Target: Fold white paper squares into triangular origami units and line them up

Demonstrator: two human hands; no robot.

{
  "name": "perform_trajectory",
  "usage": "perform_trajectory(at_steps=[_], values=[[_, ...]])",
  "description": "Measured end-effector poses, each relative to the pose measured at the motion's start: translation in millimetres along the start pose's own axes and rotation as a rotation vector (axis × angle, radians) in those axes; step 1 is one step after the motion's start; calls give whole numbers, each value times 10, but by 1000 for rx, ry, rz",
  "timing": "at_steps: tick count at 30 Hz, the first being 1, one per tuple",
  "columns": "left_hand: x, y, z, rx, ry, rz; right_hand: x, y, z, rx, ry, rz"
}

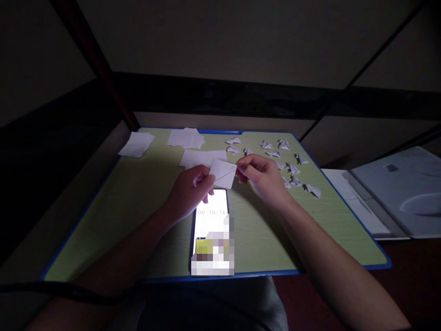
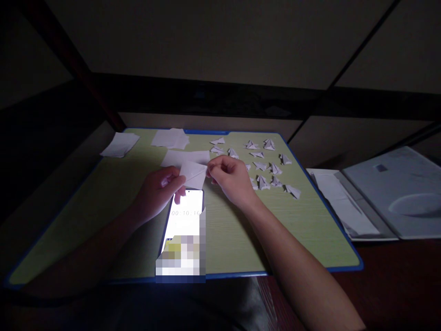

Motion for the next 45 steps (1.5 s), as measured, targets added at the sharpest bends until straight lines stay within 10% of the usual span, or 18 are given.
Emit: perform_trajectory(at_steps=[45], values=[[-2, -6, 3, 36, 32, -10, 13, 36, -31, -37, -64, -54]])
Point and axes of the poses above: each hand's wrist, its own x-axis towards the middle knuckle, its own y-axis out of the back of the hand, z = x × y, the point moved 3 cm from there along x, towards the middle knuckle, and after that the axes turned 10 degrees about x, right-handed, at the moved point
